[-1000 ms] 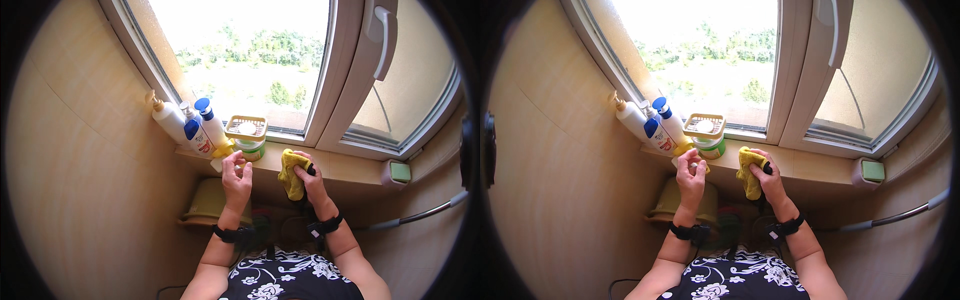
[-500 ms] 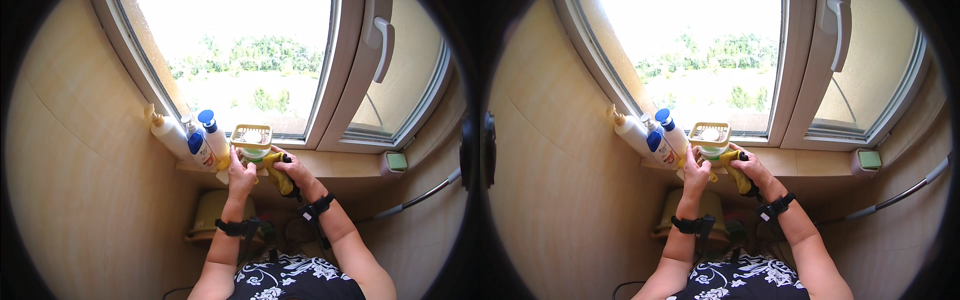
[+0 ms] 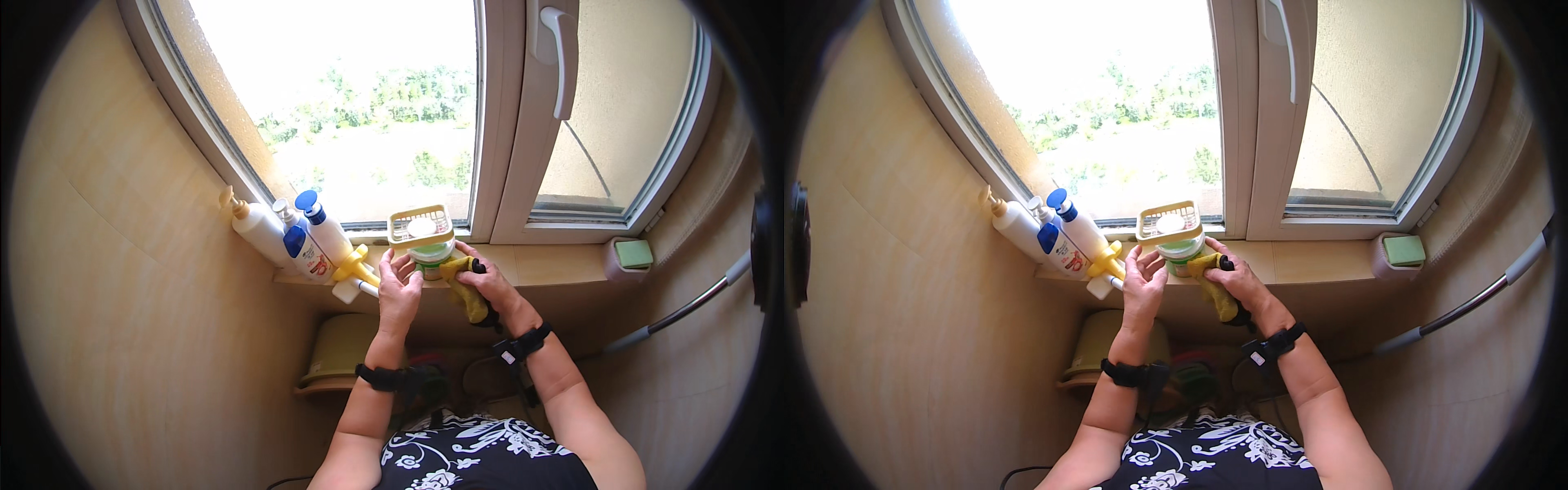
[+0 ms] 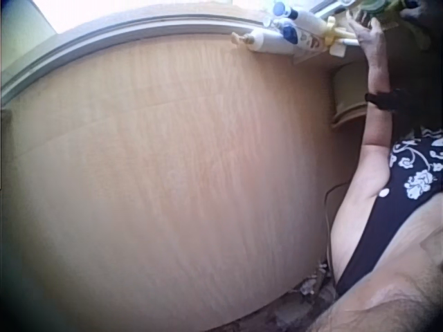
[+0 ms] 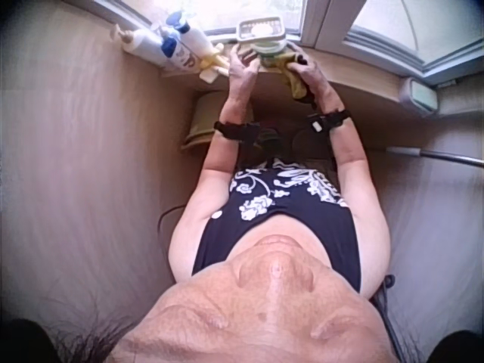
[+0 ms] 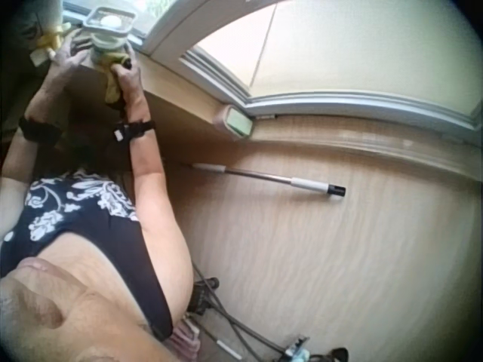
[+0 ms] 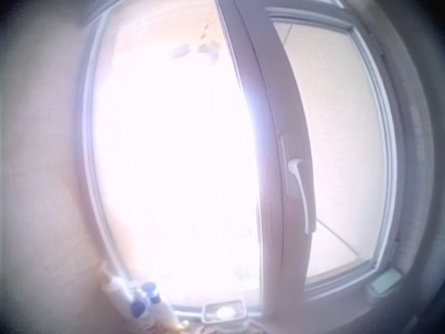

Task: The person wipes the window ledge and window frame with a cloth, moving aside bottles of toiletries and a soap dish.

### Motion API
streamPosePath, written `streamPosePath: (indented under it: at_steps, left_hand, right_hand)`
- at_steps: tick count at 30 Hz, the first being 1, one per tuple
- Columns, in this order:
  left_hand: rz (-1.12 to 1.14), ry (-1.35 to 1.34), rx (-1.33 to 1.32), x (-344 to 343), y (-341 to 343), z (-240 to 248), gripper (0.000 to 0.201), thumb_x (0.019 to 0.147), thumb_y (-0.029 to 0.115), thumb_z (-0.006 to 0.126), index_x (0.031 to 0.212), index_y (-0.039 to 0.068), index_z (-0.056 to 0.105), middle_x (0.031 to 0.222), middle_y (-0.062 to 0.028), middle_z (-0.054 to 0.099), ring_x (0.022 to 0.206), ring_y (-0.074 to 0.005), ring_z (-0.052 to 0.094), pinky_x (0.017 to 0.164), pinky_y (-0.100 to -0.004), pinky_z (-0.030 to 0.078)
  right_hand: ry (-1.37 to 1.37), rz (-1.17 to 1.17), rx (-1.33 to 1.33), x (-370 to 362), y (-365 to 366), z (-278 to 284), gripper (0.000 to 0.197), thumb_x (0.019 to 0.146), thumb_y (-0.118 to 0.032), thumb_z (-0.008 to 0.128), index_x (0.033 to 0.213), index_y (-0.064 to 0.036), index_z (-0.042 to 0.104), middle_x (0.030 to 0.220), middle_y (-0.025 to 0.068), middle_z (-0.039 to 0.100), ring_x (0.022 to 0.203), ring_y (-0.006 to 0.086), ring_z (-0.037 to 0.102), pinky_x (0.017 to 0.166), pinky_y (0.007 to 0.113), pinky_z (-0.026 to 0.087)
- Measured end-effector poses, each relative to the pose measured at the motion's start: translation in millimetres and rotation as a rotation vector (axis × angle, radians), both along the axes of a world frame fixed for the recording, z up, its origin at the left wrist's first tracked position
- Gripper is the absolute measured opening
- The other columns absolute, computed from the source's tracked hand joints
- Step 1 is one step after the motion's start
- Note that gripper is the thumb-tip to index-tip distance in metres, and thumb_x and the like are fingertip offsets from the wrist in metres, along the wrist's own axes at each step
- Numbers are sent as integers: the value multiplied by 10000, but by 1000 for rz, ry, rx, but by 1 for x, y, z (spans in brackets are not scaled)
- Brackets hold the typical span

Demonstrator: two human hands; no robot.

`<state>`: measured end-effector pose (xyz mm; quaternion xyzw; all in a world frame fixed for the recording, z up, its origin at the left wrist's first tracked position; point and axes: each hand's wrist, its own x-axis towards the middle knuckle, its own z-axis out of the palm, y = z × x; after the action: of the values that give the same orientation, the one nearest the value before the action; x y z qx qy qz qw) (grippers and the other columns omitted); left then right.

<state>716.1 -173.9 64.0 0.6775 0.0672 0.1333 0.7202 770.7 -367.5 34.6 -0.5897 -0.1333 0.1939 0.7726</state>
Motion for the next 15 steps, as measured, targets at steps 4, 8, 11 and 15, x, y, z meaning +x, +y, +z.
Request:
streamPosePath:
  at_steps: [4, 8, 11, 15]
  left_hand:
    - [23, 81, -220, 12, 5, -2, 844, 863, 87, 693, 1510, -27, 162, 1465, -253, 359, 1351, -306, 410, 1096, -381, 387]
    - [-20, 91, -259, 26, 6, -9, 918, 910, 274, 704, 1556, 14, 106, 1534, -222, 308, 1404, -314, 337, 1123, -395, 321]
    - [64, 117, -380, 41, 6, -16, 852, 942, 496, 592, 1574, 128, 156, 1532, -132, 365, 1378, -286, 363, 1079, -512, 235]
    - [-16, 122, -406, 43, -3, -9, 630, 983, 444, 532, 1513, 147, 365, 1454, -38, 476, 1369, -193, 396, 1042, -409, 292]
  right_hand:
    - [3, -4, -88, 5, -8, 8, 742, 846, -39, 654, 1520, -69, 346, 1096, 65, 635, 934, 125, 596, 829, 260, 503]
    - [-19, 32, -211, 19, -6, 10, 823, 790, -113, 701, 1524, -62, 330, 1073, 82, 636, 911, 141, 595, 812, 262, 498]
    - [-51, 41, -312, 27, -2, 8, 872, 751, -175, 723, 1524, -62, 335, 1095, 103, 635, 953, 169, 593, 847, 275, 490]
    - [-56, 52, -437, 22, 0, 7, 917, 727, -241, 737, 1529, -59, 331, 1181, 140, 622, 1064, 217, 580, 934, 292, 465]
